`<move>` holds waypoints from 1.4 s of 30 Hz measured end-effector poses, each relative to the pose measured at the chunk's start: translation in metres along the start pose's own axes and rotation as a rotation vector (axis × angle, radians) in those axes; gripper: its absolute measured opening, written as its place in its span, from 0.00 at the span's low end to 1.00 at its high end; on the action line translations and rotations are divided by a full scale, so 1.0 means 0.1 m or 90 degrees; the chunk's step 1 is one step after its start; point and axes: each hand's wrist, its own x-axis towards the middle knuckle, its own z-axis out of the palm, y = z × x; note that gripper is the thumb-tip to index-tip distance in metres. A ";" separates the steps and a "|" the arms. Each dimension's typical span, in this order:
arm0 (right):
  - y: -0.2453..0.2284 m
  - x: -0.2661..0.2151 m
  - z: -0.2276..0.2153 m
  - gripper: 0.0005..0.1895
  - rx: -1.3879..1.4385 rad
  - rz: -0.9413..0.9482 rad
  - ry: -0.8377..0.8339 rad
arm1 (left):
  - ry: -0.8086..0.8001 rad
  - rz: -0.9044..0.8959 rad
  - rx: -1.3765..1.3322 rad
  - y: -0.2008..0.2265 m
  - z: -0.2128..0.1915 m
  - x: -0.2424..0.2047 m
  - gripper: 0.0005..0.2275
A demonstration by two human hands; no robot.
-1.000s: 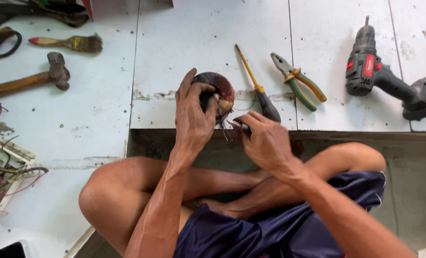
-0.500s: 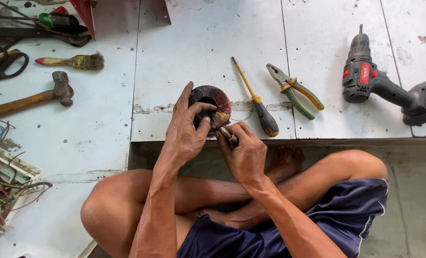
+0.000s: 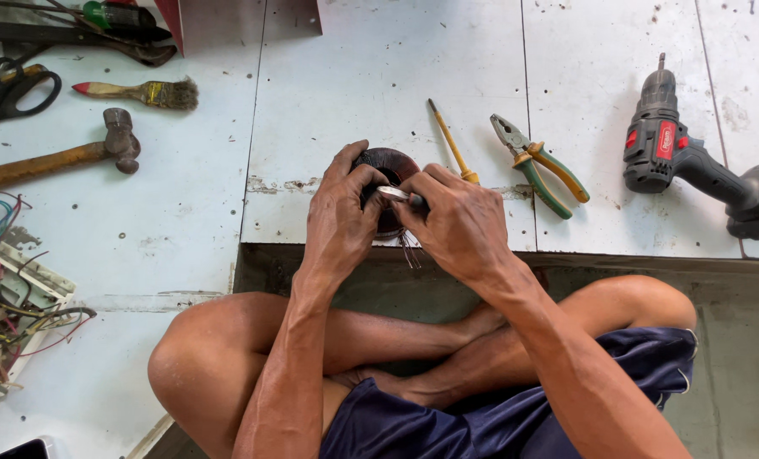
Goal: The person sits on the floor and uses pliers to strip and adjust wires on a copper-wound electrical coil. They repeatedly pull and trim wire ends while holding the coil steady with their other hand.
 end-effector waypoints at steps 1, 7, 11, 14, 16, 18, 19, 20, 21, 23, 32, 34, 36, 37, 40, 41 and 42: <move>0.04 -0.08 0.05 0.04 0.000 0.001 -0.001 | -0.001 -0.001 -0.001 -0.03 0.03 0.00 0.02; 0.25 -0.64 0.34 0.08 0.177 0.161 0.113 | 0.113 -0.006 -0.029 -0.14 0.18 0.03 0.05; 0.33 -0.78 0.26 0.06 0.013 0.102 0.054 | 0.096 -0.023 -0.059 -0.04 0.11 0.04 0.03; 0.37 -0.77 0.29 0.14 -0.026 0.017 0.085 | 0.048 -0.028 -0.083 0.09 0.08 0.00 0.04; 0.36 -0.72 0.38 0.16 0.037 0.011 0.109 | 0.030 -0.024 -0.091 0.12 0.09 -0.01 0.03; 0.29 -0.69 0.50 0.16 0.060 0.003 0.155 | 0.031 -0.036 -0.080 0.10 0.09 -0.02 0.05; 0.27 -0.69 0.55 0.16 0.062 0.004 0.159 | 0.030 -0.034 -0.077 0.11 0.08 -0.03 0.05; 0.25 -0.68 0.60 0.14 0.049 0.004 0.179 | 0.026 -0.034 -0.082 0.12 0.08 -0.02 0.05; 0.24 -0.68 0.65 0.13 0.035 0.005 0.196 | 0.021 -0.036 -0.089 0.13 0.07 -0.03 0.05; 0.22 -0.68 0.74 0.12 0.021 0.004 0.222 | 0.023 -0.032 -0.084 0.13 0.08 -0.04 0.05; 0.20 -0.66 0.77 0.11 -0.027 -0.037 0.275 | 0.032 -0.029 -0.043 0.09 0.13 -0.02 0.06; 0.18 -0.64 0.74 0.13 -0.023 -0.045 0.270 | 0.030 -0.026 -0.034 0.08 0.13 -0.02 0.06; 0.18 -0.61 0.70 0.09 -0.018 -0.086 0.286 | 0.043 -0.010 -0.034 0.05 0.15 -0.02 0.06; 0.20 -0.62 0.71 0.09 -0.017 -0.084 0.285 | 0.041 -0.011 -0.033 0.05 0.15 -0.03 0.06; 0.28 -0.64 0.73 0.08 -0.029 -0.116 0.267 | 0.056 -0.017 -0.051 0.03 0.17 -0.02 0.05; 0.31 -0.65 0.74 0.06 -0.038 -0.134 0.263 | 0.056 -0.007 -0.040 0.01 0.18 -0.02 0.06; 0.33 -0.67 0.75 0.04 -0.047 -0.151 0.260 | 0.056 0.002 -0.028 -0.02 0.19 -0.02 0.06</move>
